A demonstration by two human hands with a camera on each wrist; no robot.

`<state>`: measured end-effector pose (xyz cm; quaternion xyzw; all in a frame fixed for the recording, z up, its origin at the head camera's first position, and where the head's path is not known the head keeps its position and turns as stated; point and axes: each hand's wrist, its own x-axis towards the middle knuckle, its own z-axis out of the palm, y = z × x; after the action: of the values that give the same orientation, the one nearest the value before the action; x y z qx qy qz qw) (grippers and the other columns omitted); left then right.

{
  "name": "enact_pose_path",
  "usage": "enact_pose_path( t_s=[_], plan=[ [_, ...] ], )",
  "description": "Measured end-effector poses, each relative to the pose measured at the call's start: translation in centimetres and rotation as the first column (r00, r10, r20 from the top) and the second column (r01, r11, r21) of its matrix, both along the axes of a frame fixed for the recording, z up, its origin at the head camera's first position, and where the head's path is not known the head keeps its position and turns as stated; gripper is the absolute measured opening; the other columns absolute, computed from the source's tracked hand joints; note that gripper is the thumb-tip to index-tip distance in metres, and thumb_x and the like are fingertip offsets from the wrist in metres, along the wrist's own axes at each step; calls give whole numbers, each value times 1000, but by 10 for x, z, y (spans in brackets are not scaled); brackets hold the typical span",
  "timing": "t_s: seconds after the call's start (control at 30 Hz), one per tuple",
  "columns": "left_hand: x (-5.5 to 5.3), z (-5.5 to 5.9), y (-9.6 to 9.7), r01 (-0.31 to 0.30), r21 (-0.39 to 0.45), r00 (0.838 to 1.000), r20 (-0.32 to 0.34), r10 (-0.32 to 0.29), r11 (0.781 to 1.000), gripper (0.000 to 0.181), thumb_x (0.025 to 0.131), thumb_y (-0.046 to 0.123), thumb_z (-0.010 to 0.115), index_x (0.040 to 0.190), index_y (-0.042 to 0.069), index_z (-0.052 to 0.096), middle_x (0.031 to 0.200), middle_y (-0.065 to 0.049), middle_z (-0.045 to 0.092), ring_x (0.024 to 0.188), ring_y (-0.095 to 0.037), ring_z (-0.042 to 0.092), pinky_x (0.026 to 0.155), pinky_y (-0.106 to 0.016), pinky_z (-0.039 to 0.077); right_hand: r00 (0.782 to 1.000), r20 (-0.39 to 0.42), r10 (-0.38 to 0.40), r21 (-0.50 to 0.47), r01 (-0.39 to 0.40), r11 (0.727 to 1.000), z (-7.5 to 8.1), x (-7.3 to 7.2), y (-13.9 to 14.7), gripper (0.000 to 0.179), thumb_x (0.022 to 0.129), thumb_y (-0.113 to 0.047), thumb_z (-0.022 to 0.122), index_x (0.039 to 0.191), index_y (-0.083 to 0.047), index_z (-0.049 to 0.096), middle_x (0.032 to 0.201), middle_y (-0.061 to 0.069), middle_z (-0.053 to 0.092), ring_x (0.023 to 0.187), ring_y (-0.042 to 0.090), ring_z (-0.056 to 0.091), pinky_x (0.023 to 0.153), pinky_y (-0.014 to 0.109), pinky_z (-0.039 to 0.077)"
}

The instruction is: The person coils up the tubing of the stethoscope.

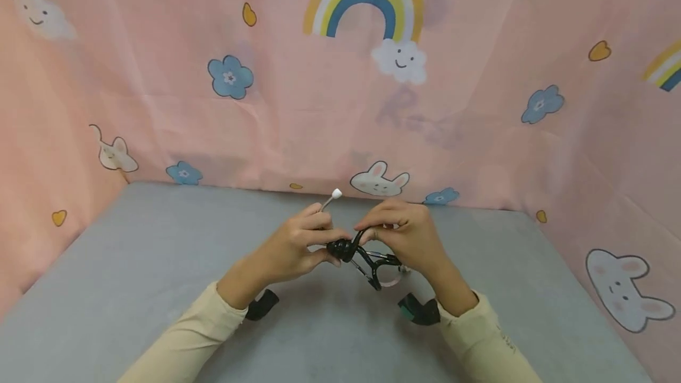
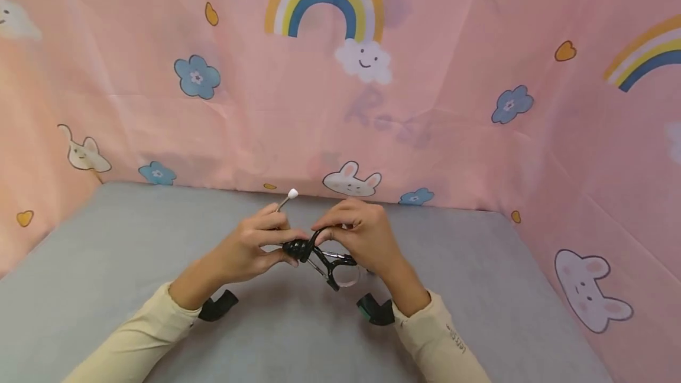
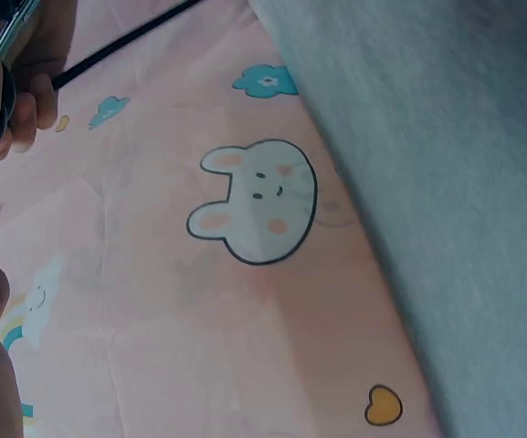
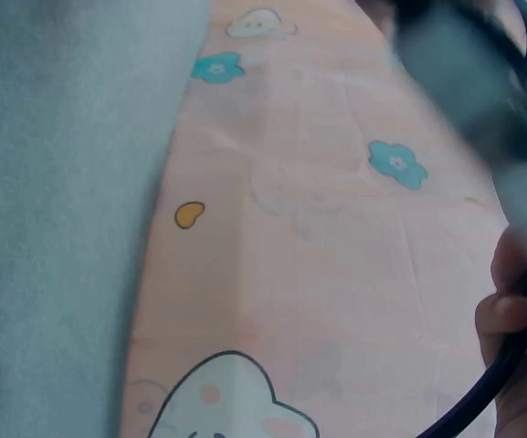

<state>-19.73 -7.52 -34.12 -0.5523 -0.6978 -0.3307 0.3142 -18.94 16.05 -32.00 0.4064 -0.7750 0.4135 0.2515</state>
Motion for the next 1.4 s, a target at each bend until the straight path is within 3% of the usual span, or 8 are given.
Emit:
enact_pose_path(
  t_s=[0.13,0.33,0.67,0.8,1.0,1.1,1.23,1.4],
  plan=[
    [-1,6,1,76,29,997,32,-76,997,40,63,17,90,99,5,77,75,2,52,74,-12,39,65,-22,38,994,-5,111,27,-111,993,8,-6,6,15,73,-6,83,87,-9,80,86,4,74,78,8,62,62,17,46],
    [-2,4,2,90,100,995,28,-93,991,43,60,13,91,100,1,77,75,1,55,71,-13,38,65,-24,36,995,-58,81,32,-79,996,7,-10,7,9,80,-8,79,89,-10,80,86,5,75,78,11,64,66,17,48],
    [1,-4,7,-77,134,994,-62,86,988,47,65,6,90,110,9,76,78,-1,53,72,-15,40,63,-25,36,981,30,-191,-77,193,978,-2,-1,-3,13,78,1,81,85,-10,81,83,5,75,66,6,48,57,17,36],
    [2,-4,5,-158,98,971,-165,172,983,45,66,8,91,109,17,78,77,-2,48,71,-16,40,61,-25,36,971,70,-228,-79,234,969,-5,1,-6,11,79,-3,81,86,-10,81,84,5,75,64,6,48,55,17,37],
    [3,-2,3,-197,82,958,-197,209,977,44,65,21,92,107,21,79,76,-2,47,69,-15,39,61,-24,36,971,131,-200,-92,212,973,-5,0,-7,11,78,-5,82,87,-9,81,85,7,76,70,4,60,59,16,46],
    [5,1,1,-197,86,963,-171,209,977,45,66,22,92,109,20,79,76,-1,47,69,-15,38,61,-25,35,957,242,-159,-100,187,977,-3,-3,-4,12,79,-6,81,91,-6,80,91,11,76,76,2,66,64,18,52],
    [5,5,0,-199,149,973,-85,213,969,46,65,16,92,108,15,79,75,-1,47,70,-16,37,62,-27,34,905,387,-178,-52,214,975,1,-7,-1,19,86,-10,76,105,-5,75,100,12,75,85,5,69,74,21,56],
    [3,7,0,-226,298,974,81,211,928,46,60,10,94,104,8,79,71,-1,47,69,-15,36,64,-28,30,847,480,-230,64,228,972,-5,-8,-4,23,96,-6,63,120,-6,63,111,14,70,97,23,69,82,32,56]
  ],
)
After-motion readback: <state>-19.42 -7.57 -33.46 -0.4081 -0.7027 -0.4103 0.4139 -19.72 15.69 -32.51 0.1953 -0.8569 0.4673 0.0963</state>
